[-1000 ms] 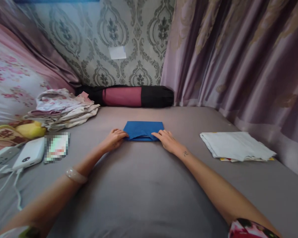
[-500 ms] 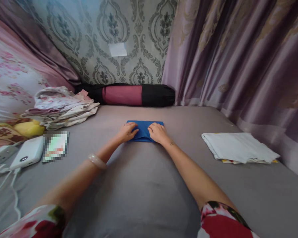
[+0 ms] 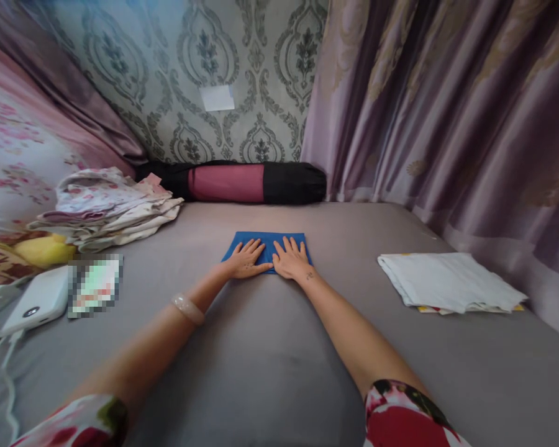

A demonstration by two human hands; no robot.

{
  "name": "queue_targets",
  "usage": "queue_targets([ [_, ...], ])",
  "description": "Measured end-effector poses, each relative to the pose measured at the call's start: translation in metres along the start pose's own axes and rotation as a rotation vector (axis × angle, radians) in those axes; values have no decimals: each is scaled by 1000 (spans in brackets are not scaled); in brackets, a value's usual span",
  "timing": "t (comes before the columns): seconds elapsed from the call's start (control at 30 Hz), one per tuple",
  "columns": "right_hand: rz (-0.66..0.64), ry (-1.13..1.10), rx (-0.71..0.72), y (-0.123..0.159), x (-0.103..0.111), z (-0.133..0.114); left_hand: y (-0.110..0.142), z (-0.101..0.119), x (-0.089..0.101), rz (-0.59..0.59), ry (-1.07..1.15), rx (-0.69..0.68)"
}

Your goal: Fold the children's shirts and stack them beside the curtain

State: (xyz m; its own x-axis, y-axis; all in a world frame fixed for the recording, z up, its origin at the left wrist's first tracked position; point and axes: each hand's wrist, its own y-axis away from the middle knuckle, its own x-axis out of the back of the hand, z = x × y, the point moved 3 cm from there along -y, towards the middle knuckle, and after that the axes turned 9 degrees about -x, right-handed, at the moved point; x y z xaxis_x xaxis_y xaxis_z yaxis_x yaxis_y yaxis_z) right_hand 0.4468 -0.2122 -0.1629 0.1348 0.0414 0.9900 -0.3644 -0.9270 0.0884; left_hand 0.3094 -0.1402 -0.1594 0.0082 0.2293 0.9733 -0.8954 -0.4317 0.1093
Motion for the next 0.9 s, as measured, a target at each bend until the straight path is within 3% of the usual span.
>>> queue_targets([
  [0.13,-94,9,-15,-6,8,-1,-4,-3,7,-38,1,-21],
  [0.2,-60,9,6,-10,15,-4,-8,-5,14,-27,11,-34],
  [0.33,176,-20,57,-17,23,-13,-17,-8,27,274,-15,43],
  [0.4,205,-26,79,-20,18,-17,-21,-7,25,391,-73,59],
  [0.6,92,-35,90,-26,-1,-19,-32,-7,-3,274,-132,30],
  [0.9,85,-38,77,-26,-2,-19,-35,-10,-8,271,-123,40],
])
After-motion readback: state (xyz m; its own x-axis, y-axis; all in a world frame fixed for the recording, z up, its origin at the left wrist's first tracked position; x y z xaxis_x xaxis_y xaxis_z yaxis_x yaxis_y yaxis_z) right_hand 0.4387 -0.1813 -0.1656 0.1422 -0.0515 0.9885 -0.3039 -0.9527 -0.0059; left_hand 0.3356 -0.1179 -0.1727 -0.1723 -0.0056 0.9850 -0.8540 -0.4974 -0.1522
